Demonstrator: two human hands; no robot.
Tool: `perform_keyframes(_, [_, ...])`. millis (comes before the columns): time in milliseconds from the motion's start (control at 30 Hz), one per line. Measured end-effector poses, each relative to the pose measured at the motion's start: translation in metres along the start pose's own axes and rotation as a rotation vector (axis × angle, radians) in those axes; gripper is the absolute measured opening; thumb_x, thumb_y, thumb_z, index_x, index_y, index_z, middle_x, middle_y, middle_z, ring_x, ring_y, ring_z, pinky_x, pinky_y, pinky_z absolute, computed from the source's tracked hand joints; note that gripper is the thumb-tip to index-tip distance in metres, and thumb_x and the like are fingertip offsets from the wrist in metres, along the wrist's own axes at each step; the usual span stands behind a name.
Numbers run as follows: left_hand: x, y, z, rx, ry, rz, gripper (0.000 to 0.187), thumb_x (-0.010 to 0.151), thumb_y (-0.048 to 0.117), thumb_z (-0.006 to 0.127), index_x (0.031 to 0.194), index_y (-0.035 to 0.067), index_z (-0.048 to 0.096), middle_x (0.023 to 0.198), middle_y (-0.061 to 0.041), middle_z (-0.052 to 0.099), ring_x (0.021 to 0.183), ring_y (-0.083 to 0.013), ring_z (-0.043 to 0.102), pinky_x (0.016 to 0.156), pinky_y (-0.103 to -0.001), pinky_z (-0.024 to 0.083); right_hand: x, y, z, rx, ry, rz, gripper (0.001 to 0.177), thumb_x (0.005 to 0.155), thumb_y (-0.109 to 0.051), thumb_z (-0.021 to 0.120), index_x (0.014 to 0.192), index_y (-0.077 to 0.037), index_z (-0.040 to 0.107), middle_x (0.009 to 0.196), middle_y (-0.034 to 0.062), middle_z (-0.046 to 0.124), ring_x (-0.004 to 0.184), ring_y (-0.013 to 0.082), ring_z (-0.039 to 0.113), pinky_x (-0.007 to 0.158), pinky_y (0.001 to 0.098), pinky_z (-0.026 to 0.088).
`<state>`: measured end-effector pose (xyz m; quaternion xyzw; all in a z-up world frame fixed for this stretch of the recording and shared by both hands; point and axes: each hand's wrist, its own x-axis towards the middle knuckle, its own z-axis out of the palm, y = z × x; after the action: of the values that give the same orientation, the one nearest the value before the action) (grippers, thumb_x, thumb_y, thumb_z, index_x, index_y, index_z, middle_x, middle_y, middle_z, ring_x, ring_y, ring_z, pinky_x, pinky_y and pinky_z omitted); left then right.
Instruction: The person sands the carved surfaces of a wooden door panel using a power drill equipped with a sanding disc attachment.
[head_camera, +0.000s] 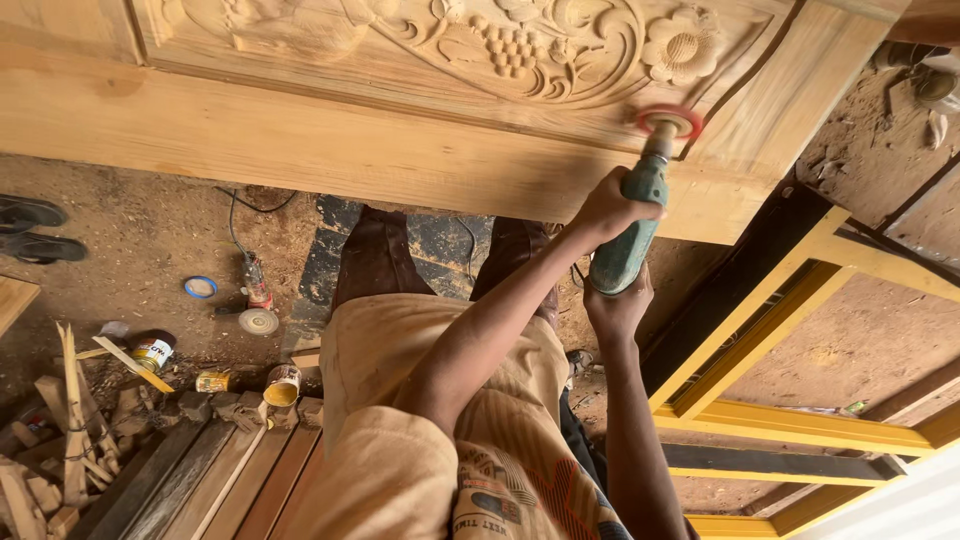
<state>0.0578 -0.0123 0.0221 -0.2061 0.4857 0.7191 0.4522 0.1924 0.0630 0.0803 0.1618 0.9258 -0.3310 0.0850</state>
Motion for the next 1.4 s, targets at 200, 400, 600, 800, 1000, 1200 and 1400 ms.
perform_keyframes(200, [0.009, 0.024, -0.041, -0.123, -0.087, 0.082, 0.043, 0.071, 0.017, 0.077, 0.103, -0.001, 0.056, 0.079, -0.014, 0.061, 0.066, -0.0240, 0.064, 0.059, -0.041, 0.063, 0.024, -0.012, 0.031, -0.007, 0.081, -0.100, 0.049, 0.080, -0.012, 0.084, 0.118, 0.009, 0.062, 0.100, 0.0187, 0.073, 0.082, 0.0250, 0.074, 0.074, 0.0367, 0.062])
perform_keyframes(400, [-0.020, 0.041, -0.042, -0.195, 0.124, 0.086, 0.049, 0.063, 0.010, 0.077, 0.104, 0.004, 0.051, 0.082, -0.011, 0.061, 0.069, -0.0232, 0.064, 0.059, -0.040, 0.064, 0.032, 0.018, 0.038, 0.135, -0.128, -0.070, 0.041, 0.082, -0.014, 0.082, 0.115, 0.003, 0.065, 0.091, 0.0088, 0.075, 0.073, 0.0159, 0.075, 0.070, 0.0294, 0.064])
perform_keyframes(600, [-0.024, 0.014, -0.012, -0.140, 0.300, 0.131, 0.062, 0.059, 0.016, 0.087, 0.108, 0.004, 0.052, 0.092, -0.010, 0.066, 0.080, -0.0198, 0.068, 0.071, -0.035, 0.060, 0.025, 0.040, 0.010, 0.352, -0.218, 0.127, 0.042, 0.078, -0.012, 0.078, 0.116, -0.001, 0.064, 0.099, 0.0074, 0.073, 0.082, 0.0147, 0.073, 0.071, 0.0285, 0.061])
perform_keyframes(800, [-0.005, -0.021, 0.003, -0.273, 0.297, 0.178, 0.055, 0.060, 0.017, 0.087, 0.104, -0.001, 0.060, 0.089, -0.011, 0.068, 0.079, -0.0217, 0.069, 0.075, -0.038, 0.059, 0.039, 0.046, -0.029, 0.197, -0.315, -0.125, 0.037, 0.080, -0.010, 0.076, 0.115, 0.001, 0.065, 0.102, 0.0098, 0.072, 0.088, 0.0214, 0.072, 0.079, 0.0333, 0.059])
perform_keyframes(1000, [0.003, -0.020, 0.005, -0.333, 0.330, 0.304, 0.061, 0.059, 0.017, 0.087, 0.111, 0.002, 0.059, 0.093, -0.010, 0.068, 0.083, -0.0207, 0.068, 0.078, -0.035, 0.059, 0.054, 0.059, -0.028, 0.016, -0.202, -0.287, 0.044, 0.079, -0.016, 0.080, 0.114, 0.005, 0.064, 0.097, 0.0167, 0.068, 0.083, 0.0277, 0.071, 0.077, 0.0380, 0.058])
perform_keyframes(1200, [0.011, -0.021, 0.017, -0.368, 0.424, 0.312, 0.060, 0.059, 0.019, 0.088, 0.109, 0.001, 0.059, 0.097, -0.011, 0.068, 0.086, -0.0217, 0.069, 0.079, -0.036, 0.059, 0.073, 0.056, -0.043, 0.123, -0.332, -0.249, 0.046, 0.074, -0.014, 0.080, 0.113, 0.005, 0.064, 0.097, 0.0131, 0.070, 0.084, 0.0202, 0.069, 0.079, 0.0334, 0.056])
perform_keyframes(1400, [0.013, -0.018, 0.025, -0.329, 0.451, 0.180, 0.061, 0.056, 0.023, 0.086, 0.107, 0.002, 0.060, 0.096, -0.014, 0.070, 0.082, -0.0230, 0.072, 0.075, -0.037, 0.061, 0.072, 0.070, -0.057, 0.281, -0.483, -0.048, 0.040, 0.077, -0.012, 0.080, 0.111, 0.001, 0.064, 0.099, 0.0096, 0.071, 0.086, 0.0156, 0.068, 0.080, 0.0296, 0.057])
